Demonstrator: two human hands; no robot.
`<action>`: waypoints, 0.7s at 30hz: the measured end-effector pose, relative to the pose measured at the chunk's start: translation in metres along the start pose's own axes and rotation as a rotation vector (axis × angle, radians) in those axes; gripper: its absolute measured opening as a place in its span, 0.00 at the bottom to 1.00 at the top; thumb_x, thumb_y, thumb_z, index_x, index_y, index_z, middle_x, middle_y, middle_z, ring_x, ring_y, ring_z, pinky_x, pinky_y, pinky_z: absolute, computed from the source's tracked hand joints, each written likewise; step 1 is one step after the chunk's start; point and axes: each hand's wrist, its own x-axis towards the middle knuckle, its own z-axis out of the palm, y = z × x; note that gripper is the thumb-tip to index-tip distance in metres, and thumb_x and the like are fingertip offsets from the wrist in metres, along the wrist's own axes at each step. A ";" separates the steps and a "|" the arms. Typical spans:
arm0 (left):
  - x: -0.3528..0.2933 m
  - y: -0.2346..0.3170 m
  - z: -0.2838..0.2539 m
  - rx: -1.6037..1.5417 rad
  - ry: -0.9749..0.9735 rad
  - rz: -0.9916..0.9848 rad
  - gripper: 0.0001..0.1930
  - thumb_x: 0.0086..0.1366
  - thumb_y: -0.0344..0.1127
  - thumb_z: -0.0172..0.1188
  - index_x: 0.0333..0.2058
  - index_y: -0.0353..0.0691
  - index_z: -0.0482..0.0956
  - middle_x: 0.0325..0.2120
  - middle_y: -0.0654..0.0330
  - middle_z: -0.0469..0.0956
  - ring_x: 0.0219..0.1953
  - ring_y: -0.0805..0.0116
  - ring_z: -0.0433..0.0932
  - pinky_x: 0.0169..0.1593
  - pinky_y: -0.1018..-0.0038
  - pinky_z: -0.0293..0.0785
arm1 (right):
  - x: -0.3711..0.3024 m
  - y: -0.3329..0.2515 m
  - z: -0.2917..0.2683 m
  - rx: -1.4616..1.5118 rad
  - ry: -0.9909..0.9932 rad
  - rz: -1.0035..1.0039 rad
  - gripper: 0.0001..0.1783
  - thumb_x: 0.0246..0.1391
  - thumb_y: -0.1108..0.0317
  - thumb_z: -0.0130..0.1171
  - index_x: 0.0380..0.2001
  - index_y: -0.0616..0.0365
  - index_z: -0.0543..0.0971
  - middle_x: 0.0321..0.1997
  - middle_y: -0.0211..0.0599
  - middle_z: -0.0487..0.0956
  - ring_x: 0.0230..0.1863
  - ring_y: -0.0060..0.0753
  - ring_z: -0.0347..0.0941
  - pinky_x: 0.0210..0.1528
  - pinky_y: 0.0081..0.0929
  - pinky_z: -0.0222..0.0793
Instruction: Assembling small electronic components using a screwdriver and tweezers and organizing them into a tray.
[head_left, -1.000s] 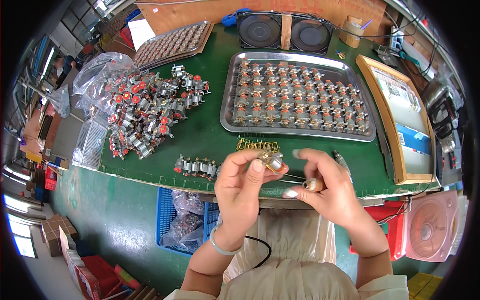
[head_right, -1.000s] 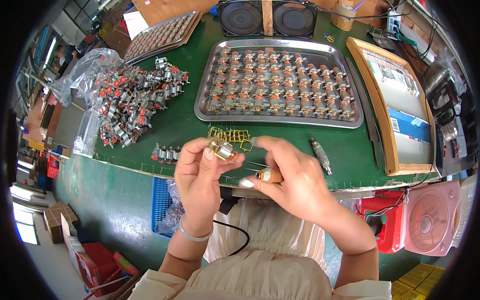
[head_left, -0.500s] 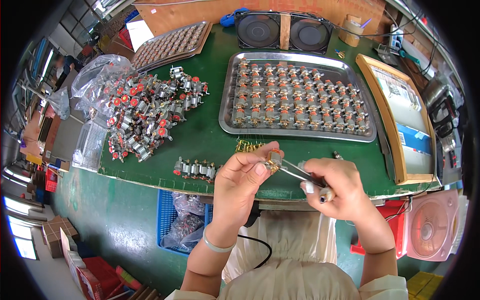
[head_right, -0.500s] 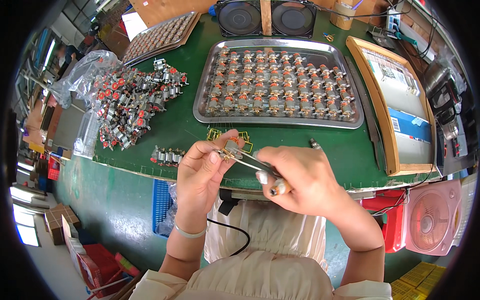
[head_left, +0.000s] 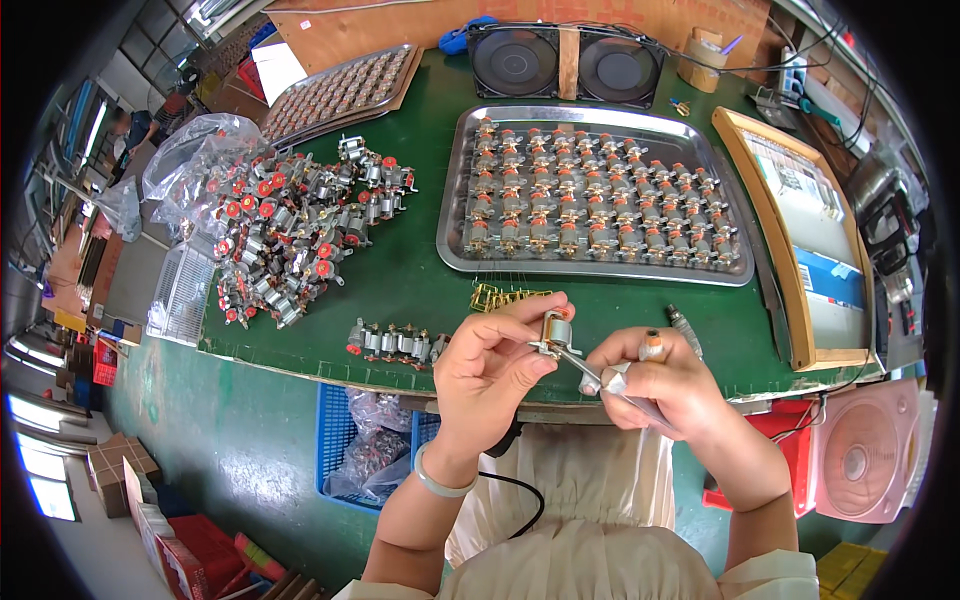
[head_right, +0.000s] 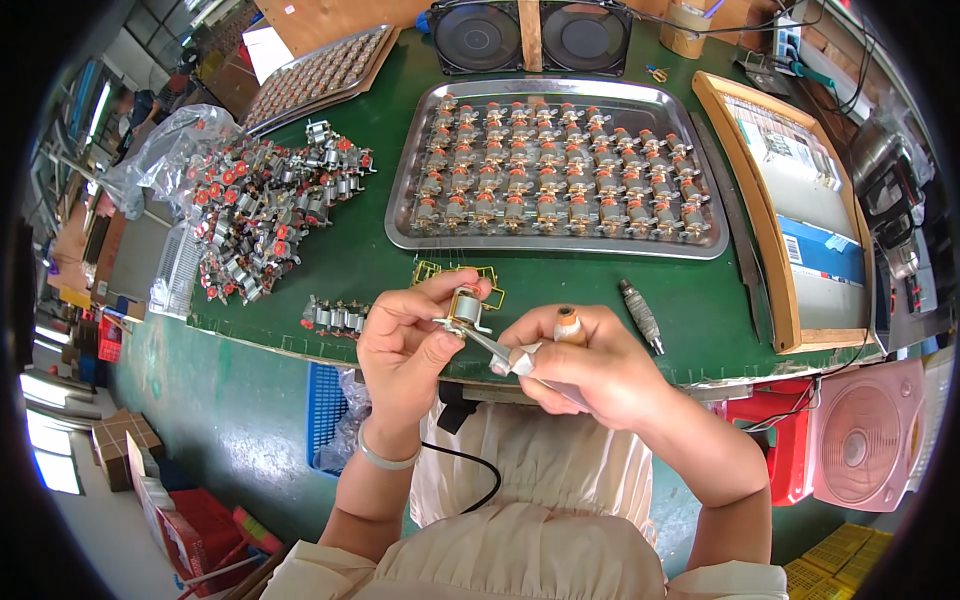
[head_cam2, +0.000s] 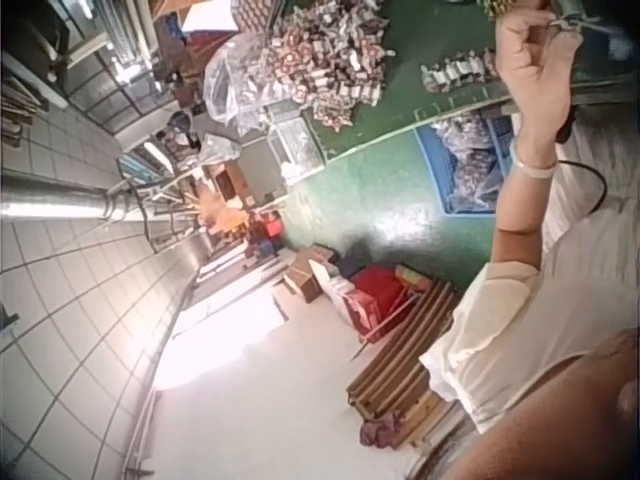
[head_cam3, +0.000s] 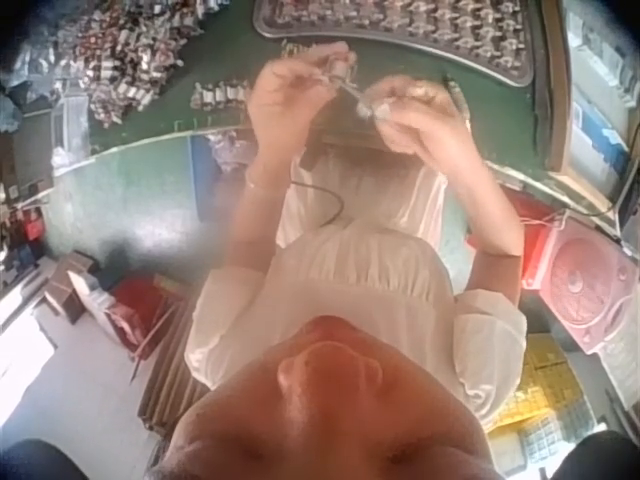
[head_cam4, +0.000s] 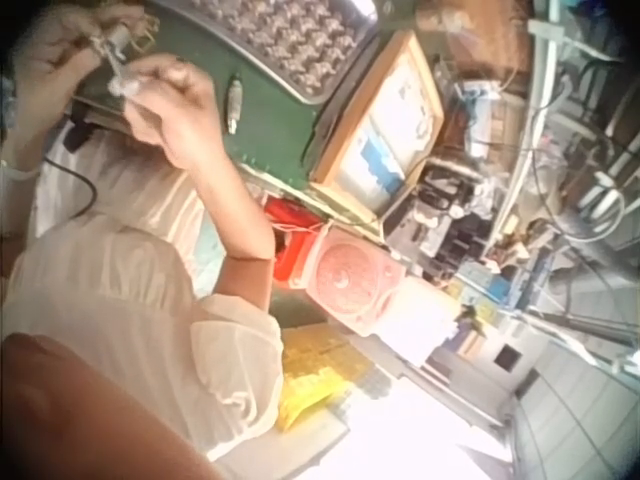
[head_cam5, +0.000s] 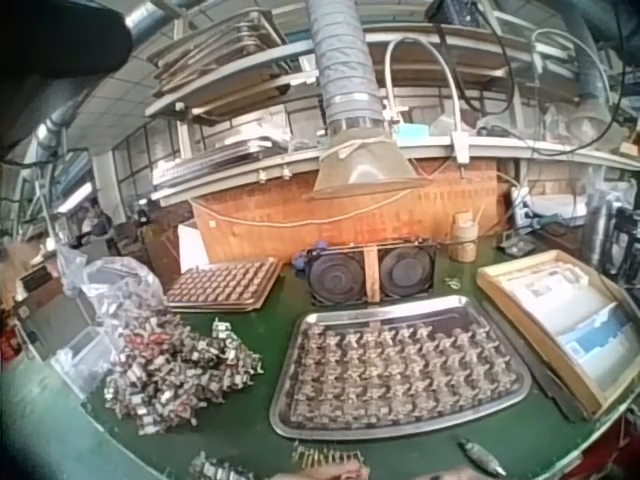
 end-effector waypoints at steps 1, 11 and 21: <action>0.000 -0.001 0.001 0.000 -0.005 0.026 0.11 0.55 0.19 0.55 0.36 0.33 0.67 0.48 0.42 0.67 0.49 0.55 0.70 0.52 0.65 0.67 | 0.001 0.004 -0.002 0.181 -0.044 0.050 0.10 0.48 0.75 0.49 0.33 0.71 0.72 0.14 0.32 0.68 0.14 0.17 0.60 0.15 0.17 0.51; 0.003 -0.004 0.000 0.076 0.036 0.100 0.17 0.55 0.18 0.55 0.43 0.33 0.63 0.47 0.43 0.67 0.52 0.56 0.67 0.54 0.64 0.64 | -0.004 -0.021 -0.021 -1.526 0.044 -0.355 0.09 0.38 0.71 0.59 0.24 0.60 0.71 0.25 0.40 0.71 0.23 0.45 0.70 0.22 0.33 0.65; 0.002 -0.007 0.001 0.151 0.074 0.099 0.15 0.56 0.20 0.55 0.42 0.32 0.65 0.49 0.44 0.66 0.51 0.58 0.68 0.55 0.66 0.63 | 0.027 -0.033 0.011 -1.405 0.039 -0.664 0.12 0.38 0.73 0.59 0.28 0.60 0.69 0.25 0.39 0.71 0.25 0.43 0.72 0.24 0.35 0.68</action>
